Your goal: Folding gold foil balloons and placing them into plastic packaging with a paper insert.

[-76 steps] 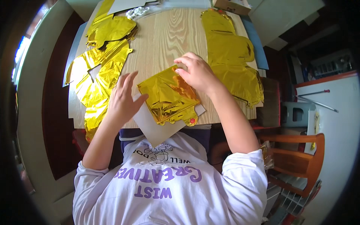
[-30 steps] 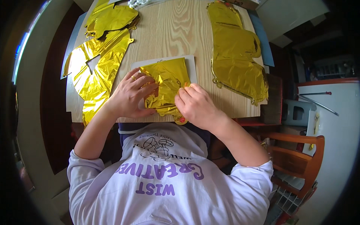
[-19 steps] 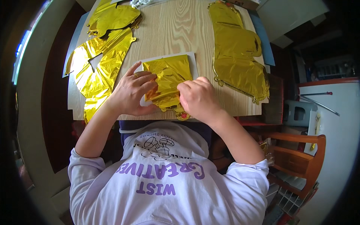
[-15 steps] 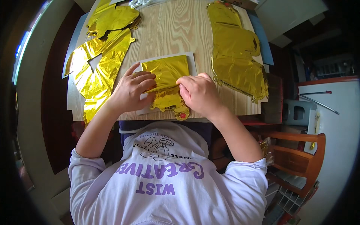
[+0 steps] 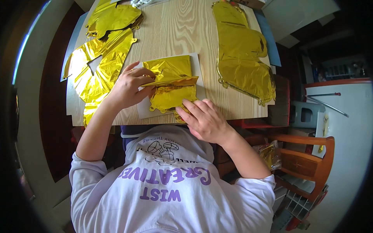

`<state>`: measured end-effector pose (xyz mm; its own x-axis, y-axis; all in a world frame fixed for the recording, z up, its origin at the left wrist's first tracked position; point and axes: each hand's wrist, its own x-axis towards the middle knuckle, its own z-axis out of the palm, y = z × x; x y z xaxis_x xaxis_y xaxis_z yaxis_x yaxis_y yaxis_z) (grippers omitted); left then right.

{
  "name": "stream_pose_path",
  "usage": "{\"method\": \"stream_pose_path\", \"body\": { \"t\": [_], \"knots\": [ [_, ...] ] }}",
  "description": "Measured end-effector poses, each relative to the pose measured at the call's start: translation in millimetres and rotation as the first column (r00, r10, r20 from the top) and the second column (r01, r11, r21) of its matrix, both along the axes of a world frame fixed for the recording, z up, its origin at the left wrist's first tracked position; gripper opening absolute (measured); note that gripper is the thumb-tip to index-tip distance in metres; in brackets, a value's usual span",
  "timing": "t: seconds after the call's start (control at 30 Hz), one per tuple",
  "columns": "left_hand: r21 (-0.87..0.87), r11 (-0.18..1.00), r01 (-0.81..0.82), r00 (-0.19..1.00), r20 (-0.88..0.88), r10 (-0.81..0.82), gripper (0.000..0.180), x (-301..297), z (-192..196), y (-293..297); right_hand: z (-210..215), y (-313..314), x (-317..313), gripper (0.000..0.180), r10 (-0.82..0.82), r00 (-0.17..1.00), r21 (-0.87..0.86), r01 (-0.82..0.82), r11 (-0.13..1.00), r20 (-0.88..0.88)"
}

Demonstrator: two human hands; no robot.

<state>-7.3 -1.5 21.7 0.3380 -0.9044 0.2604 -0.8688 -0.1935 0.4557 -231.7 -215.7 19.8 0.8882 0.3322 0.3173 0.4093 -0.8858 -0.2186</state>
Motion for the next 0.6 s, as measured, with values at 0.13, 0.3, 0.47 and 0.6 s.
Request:
{"method": "stream_pose_path", "body": {
  "t": [0.13, 0.3, 0.47, 0.6],
  "knots": [
    [0.017, 1.000, 0.018, 1.000, 0.007, -0.018, 0.017, 2, 2, 1, 0, -2, 9, 0.047, 0.011, 0.994, 0.157, 0.007, 0.988, -0.113],
    [0.051, 0.999, 0.017, 1.000, -0.020, -0.016, 0.017, 5, 4, -1, 14, -10, 27, 0.032, 0.002, 0.997, 0.180, 0.012, 0.984, -0.077],
    [0.060, 0.998, 0.014, 0.999, -0.051, -0.011, 0.018, 9, 8, -3, 18, -6, 53, 0.021, -0.178, 0.981, 0.356, 0.141, 0.924, 0.073],
    [0.097, 0.995, 0.001, 0.998, -0.063, 0.005, 0.018, 9, 16, -5, 0, 8, 73, 0.021, -0.360, 0.912, 0.225, 0.316, 0.922, 0.194]
  ]
}}
